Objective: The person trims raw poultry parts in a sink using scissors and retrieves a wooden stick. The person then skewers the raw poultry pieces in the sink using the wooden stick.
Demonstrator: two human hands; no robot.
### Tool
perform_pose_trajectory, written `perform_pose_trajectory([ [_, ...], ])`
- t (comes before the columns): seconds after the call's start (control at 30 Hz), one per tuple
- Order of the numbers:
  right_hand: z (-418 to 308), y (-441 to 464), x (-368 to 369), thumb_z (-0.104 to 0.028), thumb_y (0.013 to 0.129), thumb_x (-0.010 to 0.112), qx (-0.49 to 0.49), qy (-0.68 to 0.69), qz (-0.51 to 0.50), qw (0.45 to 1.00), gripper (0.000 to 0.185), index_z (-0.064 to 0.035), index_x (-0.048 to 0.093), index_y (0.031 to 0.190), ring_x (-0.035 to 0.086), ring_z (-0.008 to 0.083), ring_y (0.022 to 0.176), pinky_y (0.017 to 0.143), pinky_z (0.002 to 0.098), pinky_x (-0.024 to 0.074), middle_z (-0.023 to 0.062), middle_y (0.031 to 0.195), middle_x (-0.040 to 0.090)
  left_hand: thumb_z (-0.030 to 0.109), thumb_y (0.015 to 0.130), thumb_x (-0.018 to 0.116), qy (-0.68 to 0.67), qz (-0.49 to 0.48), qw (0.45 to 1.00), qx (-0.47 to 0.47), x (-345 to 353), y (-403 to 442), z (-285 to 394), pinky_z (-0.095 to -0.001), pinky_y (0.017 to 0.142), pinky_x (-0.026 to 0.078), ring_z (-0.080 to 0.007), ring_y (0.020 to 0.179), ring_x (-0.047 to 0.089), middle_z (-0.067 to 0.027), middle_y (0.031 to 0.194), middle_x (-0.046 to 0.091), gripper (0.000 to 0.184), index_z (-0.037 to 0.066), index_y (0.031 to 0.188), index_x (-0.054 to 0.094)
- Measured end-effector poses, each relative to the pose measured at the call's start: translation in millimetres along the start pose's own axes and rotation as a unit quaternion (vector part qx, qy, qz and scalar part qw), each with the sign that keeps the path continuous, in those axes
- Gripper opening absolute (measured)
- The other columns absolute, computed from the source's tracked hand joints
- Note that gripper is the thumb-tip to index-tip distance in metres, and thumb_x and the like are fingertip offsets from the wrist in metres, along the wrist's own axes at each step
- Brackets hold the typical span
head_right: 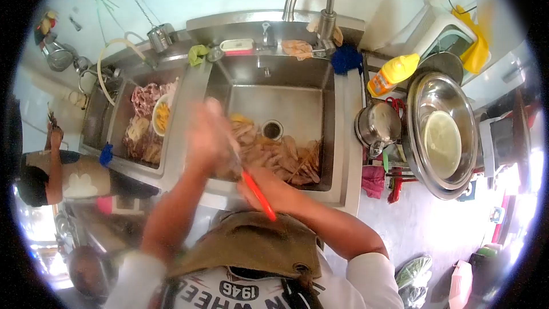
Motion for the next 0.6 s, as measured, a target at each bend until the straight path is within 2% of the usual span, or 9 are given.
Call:
perform_pose_trajectory([
  [0.07,-1,6,-3,-0.023,0.088,0.051,0.045,0.083,0.008,0.995,0.028,0.0028,0.054,0.078,0.058,0.02,0.055,0.053,0.0344,0.0467,0.0097,0.061,0.056,0.065,0.094,0.027,-0.043,0.007,0.999,-0.029,12,-6,-11,-0.0333,0.064,0.052,-0.018,0.073,0.058,-0.0072,0.088,0.058,0.067,0.008,0.115,0.054],
  [0.17,-10,6,-8,-0.028,0.091,0.053,0.111,0.159,0.007,0.981,0.035,0.0055,0.056,0.083,0.055,0.0158,0.05,0.047,0.0281,0.0445,0.0083,0.057,0.054,0.066,0.094,0.026,-0.075,-0.008,0.994,-0.079,9,-2,-19,-0.0318,0.067,0.05,-0.0167,0.074,0.056,-0.0064,0.092,0.058,0.067,0.008,0.111,0.056],
  [0.27,-18,3,-14,-0.034,0.093,0.053,0.156,0.18,0.001,0.971,0.041,0.0057,0.057,0.085,0.053,0.0135,0.048,0.044,0.0268,0.0424,0.0085,0.058,0.055,0.066,0.09,0.039,0.003,-0.065,0.998,0.026,-1,11,-26,-0.0344,0.052,0.044,-0.0178,0.059,0.052,-0.006,0.07,0.052,0.061,0.006,0.085,0.054],
  [0.3,-15,1,-20,-0.036,0.094,0.052,0.162,0.168,-0.014,0.972,0.042,0.0055,0.058,0.086,0.053,0.0128,0.048,0.043,0.0265,0.0416,0.0087,0.059,0.056,0.057,0.092,0.043,0.084,-0.14,0.986,0.015,-9,17,-20,-0.0319,0.058,0.045,-0.0156,0.064,0.052,-0.0052,0.076,0.054,0.052,0.007,0.091,0.055],
  [0.37,-12,-4,-29,-0.037,0.095,0.051,0.157,0.179,-0.03,0.971,0.043,0.0046,0.059,0.087,0.052,0.0119,0.047,0.042,0.0263,0.0407,0.009,0.06,0.057,0.04,0.095,0.051,0.241,-0.284,0.928,-0.013,-34,27,-7,-0.0268,0.068,0.046,-0.0111,0.075,0.052,-0.0035,0.089,0.057,0.034,0.007,0.103,0.057],
  [0.4,-12,-7,-33,-0.037,0.095,0.051,0.145,0.203,-0.03,0.968,0.043,0.004,0.059,0.087,0.052,0.0118,0.047,0.042,0.0264,0.0405,0.0091,0.061,0.058,0.023,0.089,0.059,0.283,-0.364,0.887,-0.015,-31,13,13,-0.0247,0.066,0.045,-0.0092,0.073,0.051,-0.0029,0.085,0.057,0.022,0.005,0.102,0.057],
  [0.43,-14,-11,-38,-0.038,0.096,0.05,0.132,0.227,-0.028,0.965,0.043,0.0035,0.06,0.087,0.052,0.0117,0.047,0.042,0.0265,0.0404,0.0093,0.061,0.058,0.022,0.089,0.059,0.292,-0.377,0.879,0.004,-35,12,14,-0.0247,0.065,0.045,-0.0093,0.073,0.051,-0.0033,0.085,0.058,0.022,0.005,0.102,0.056],
  [0.5,-13,-13,-52,-0.036,0.096,0.051,0.148,0.186,-0.052,0.97,0.039,0.0018,0.059,0.101,0.051,0.0111,0.047,0.042,0.026,0.0405,0.0097,0.067,0.061,0.021,0.089,0.06,0.312,-0.405,0.859,0.041,-38,11,11,-0.0245,0.064,0.044,-0.0097,0.071,0.052,-0.0042,0.086,0.059,0.022,0.003,0.102,0.056],
  [0.6,-3,-17,-60,-0.035,0.094,0.054,0.165,0.158,-0.064,0.971,0.041,-0.0009,0.055,0.117,0.052,0.0098,0.051,0.045,0.0247,0.0415,0.0098,0.074,0.063,0.015,0.088,0.057,0.256,-0.337,0.906,-0.021,-41,15,-5,-0.0256,0.063,0.046,-0.0112,0.071,0.054,-0.0062,0.091,0.06,0.025,0.002,0.109,0.055],
])
Point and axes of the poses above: each hand's wrist, its own y-axis towards the middle knuckle, its own x-axis out of the palm, z = x × y, the point moved 1 cm from there along y, towards the middle knuckle
